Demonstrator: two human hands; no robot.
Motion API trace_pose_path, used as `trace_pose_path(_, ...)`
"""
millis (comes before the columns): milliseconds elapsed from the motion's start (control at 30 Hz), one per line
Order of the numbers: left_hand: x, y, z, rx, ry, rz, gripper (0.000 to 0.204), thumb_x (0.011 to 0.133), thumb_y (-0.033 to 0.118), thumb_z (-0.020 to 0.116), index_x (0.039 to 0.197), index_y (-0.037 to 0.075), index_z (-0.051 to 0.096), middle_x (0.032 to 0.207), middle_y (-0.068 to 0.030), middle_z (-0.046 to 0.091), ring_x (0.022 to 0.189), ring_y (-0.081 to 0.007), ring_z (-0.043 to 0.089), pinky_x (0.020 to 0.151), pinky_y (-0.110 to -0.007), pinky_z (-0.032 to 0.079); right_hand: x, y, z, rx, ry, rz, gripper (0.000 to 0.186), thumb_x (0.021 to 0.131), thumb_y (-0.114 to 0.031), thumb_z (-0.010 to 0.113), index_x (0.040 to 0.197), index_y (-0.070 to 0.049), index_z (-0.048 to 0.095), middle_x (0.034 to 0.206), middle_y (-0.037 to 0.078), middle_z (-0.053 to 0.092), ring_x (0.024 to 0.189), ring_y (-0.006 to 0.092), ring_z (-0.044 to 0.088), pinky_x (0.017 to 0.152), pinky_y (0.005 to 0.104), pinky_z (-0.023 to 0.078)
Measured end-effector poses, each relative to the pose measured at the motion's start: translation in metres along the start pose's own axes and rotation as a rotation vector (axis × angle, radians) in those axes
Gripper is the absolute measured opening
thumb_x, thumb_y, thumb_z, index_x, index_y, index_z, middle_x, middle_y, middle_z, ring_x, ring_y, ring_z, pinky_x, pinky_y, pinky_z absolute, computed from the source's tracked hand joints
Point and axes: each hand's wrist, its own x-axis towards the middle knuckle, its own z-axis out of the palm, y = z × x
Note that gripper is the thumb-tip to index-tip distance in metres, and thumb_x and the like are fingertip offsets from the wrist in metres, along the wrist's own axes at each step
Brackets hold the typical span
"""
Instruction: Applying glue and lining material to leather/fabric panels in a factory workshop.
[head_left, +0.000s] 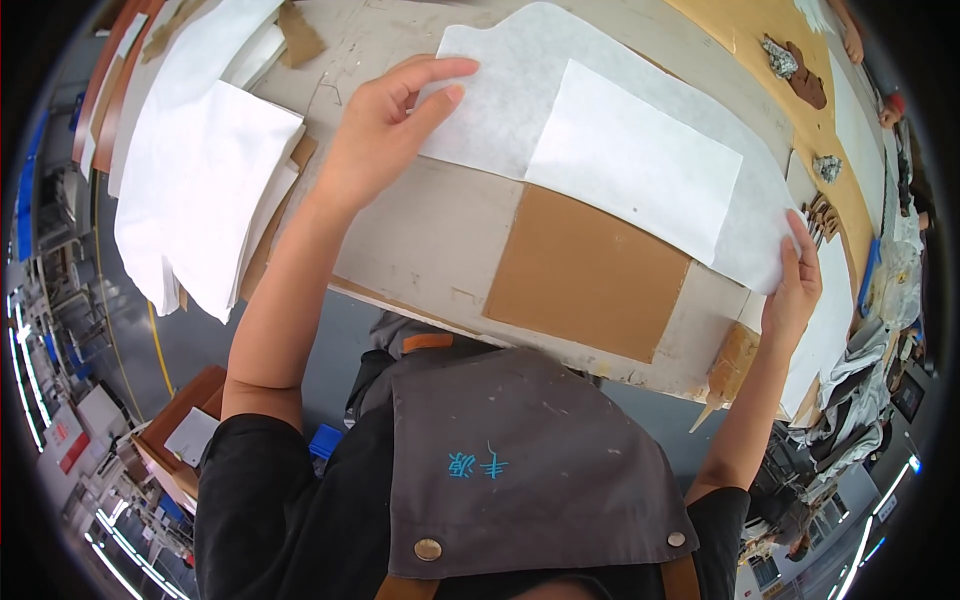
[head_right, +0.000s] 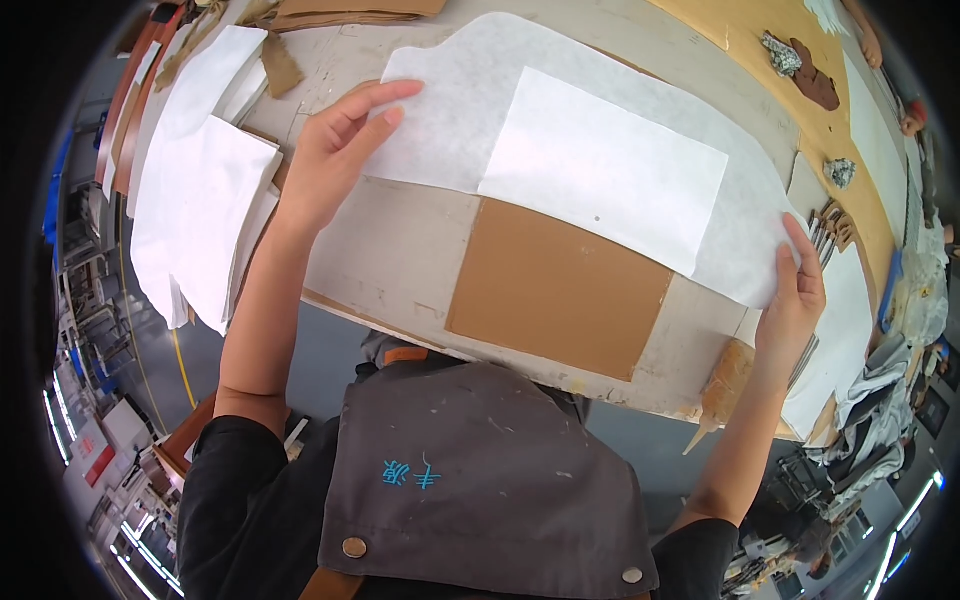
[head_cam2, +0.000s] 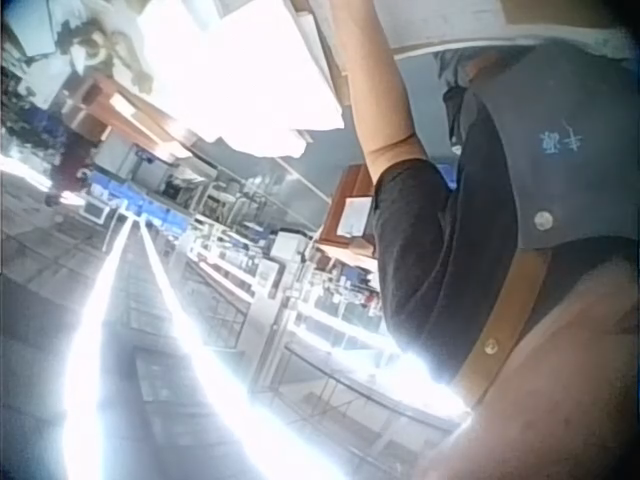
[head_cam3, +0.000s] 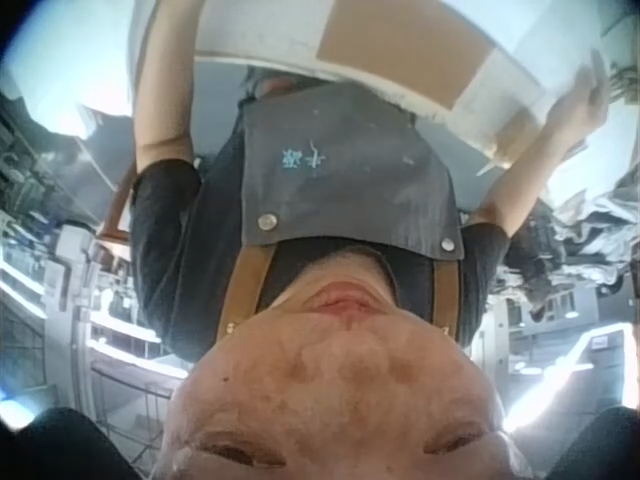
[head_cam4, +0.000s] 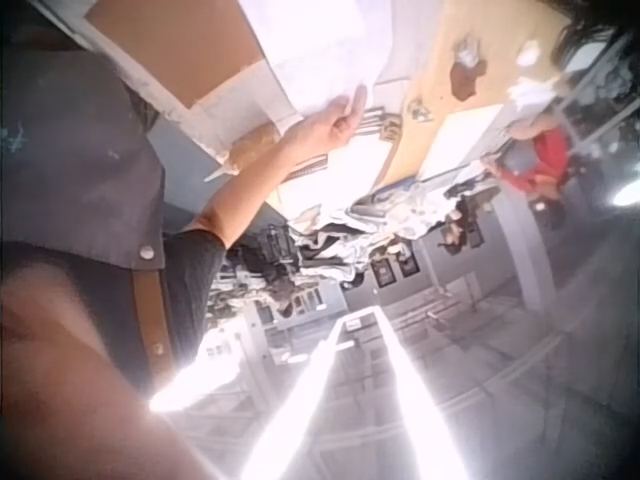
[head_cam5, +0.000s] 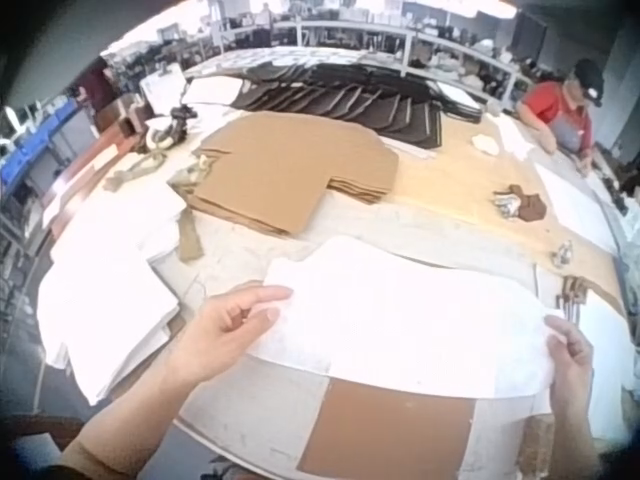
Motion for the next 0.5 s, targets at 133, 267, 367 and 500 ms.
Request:
trace_pose_path(133, -0.0004, 0.0011, 0.0005, -0.006, -0.008, -0.003, 0.025, 0.094, 0.013, 0.053, 0.117, 0.005, 0.062, 0.114, 0.0011, 0.058, 0.097, -0.0062, 0.050, 0.086, -0.021, 0.038, 0.0015, 0.0006, -0.0020, -0.042, -0.018, -0.002, 0.030, 0.093, -0.006, 0.053, 0.121, 0.003, 0.056, 0.118, 0.010, 0.061, 0.100, 0.0093, 0.058, 0.088, 0.0194, 0.043)
trace_pose_path(267, -0.0007, 0.0009, 0.0001, -0.004, -0.013, 0.001, 0.026, 0.095, 0.013, 0.053, 0.117, 0.005, 0.062, 0.114, 0.0013, 0.058, 0.096, -0.0063, 0.050, 0.086, -0.021, 0.038, 0.0026, 0.0003, -0.0031, -0.038, -0.013, -0.011, 0.029, 0.094, -0.007, 0.053, 0.121, 0.003, 0.057, 0.118, 0.010, 0.061, 0.099, 0.0089, 0.058, 0.087, 0.0191, 0.043)
trace_pose_path(367, -0.0008, -0.0001, 0.0007, -0.011, -0.017, -0.010, 0.026, 0.095, 0.014, 0.052, 0.117, 0.005, 0.062, 0.114, 0.0014, 0.058, 0.096, -0.0063, 0.050, 0.086, -0.021, 0.038, 0.0019, 0.0017, -0.0039, -0.032, -0.026, -0.007, 0.029, 0.094, -0.007, 0.053, 0.121, 0.003, 0.056, 0.118, 0.010, 0.061, 0.099, 0.0088, 0.058, 0.087, 0.0189, 0.043)
trace_pose_path(500, -0.0002, -0.0039, 0.0010, 0.015, -0.023, 0.006, 0.026, 0.095, 0.016, 0.052, 0.117, 0.006, 0.062, 0.114, 0.0016, 0.058, 0.096, -0.0062, 0.050, 0.085, -0.021, 0.038, 0.0010, 0.0029, -0.0029, -0.054, -0.026, -0.010, 0.030, 0.094, -0.008, 0.053, 0.121, 0.003, 0.056, 0.119, 0.010, 0.061, 0.100, 0.0088, 0.058, 0.088, 0.0191, 0.043)
